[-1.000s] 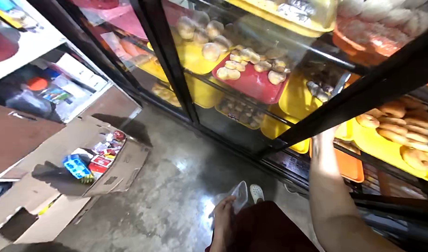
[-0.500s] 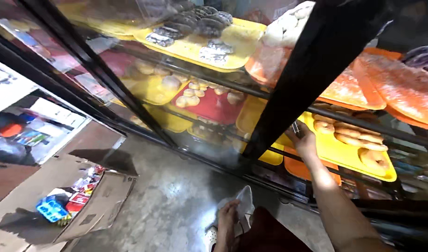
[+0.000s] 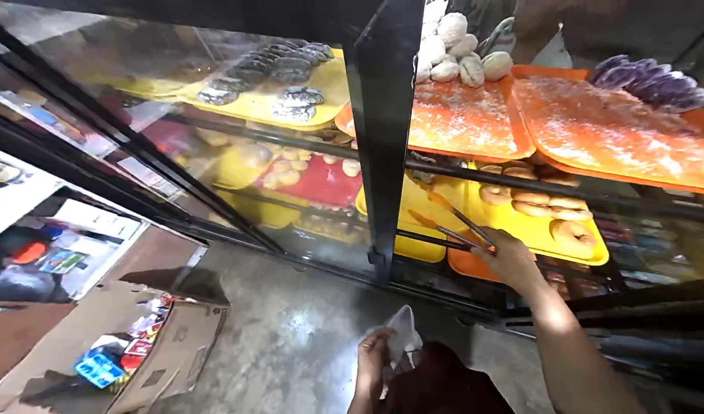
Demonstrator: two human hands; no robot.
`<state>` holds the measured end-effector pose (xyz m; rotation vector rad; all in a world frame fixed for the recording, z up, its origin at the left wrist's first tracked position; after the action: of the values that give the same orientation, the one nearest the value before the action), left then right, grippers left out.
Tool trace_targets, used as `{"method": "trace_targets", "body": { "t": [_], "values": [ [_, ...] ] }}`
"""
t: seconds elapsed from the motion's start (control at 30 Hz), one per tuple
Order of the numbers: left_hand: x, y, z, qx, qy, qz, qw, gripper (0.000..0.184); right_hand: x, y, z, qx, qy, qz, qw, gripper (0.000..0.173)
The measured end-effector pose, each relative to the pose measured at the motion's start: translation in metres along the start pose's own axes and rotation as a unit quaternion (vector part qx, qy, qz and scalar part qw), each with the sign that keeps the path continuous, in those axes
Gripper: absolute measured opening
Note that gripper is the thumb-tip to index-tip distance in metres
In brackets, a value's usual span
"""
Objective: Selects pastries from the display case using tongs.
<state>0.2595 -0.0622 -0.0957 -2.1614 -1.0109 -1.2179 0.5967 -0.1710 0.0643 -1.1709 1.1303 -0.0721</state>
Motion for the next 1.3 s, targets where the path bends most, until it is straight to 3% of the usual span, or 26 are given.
{"method": "trace_targets", "body": {
  "t": [0.17, 0.3, 0.43, 1.03, 1.3],
  "values": [
    [-0.021, -0.033, -0.034, 0.051, -0.002, -0.008, 0.999, 0.027, 0.001, 0.01, -0.036, 0.004, 0.036, -0.007, 0.999, 0.053],
    [-0.037, -0.043, -0.056, 0.058, -0.016, -0.016, 0.998, 0.028, -0.006, 0.006, -0.061, 0.076, 0.021, 0.038, 0.996, 0.058],
    [-0.039, -0.046, -0.067, 0.05, -0.011, -0.012, 0.999, 0.027, 0.012, 0.02, -0.068, 0.035, 0.073, 0.006, 0.997, 0.059],
    [-0.05, -0.047, -0.085, 0.022, -0.01, -0.016, 1.0, 0.027, 0.053, 0.024, -0.129, 0.076, 0.105, 0.052, 0.99, 0.066],
    [-0.057, -0.051, -0.084, 0.035, -0.041, -0.032, 0.998, 0.026, 0.044, 0.08, -0.16, -0.028, 0.105, 0.098, 0.989, 0.071]
  ]
}}
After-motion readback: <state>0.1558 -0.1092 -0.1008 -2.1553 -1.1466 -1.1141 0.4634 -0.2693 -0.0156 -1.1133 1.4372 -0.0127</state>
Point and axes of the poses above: each hand's wrist, its own z-axis towards the middle knuckle, its own y-axis out of the palm, x = y × z, the point moved 10 cm from there along z, towards the middle knuckle, and after that the axes turned 13 degrees about z, right-handed, at the moved point
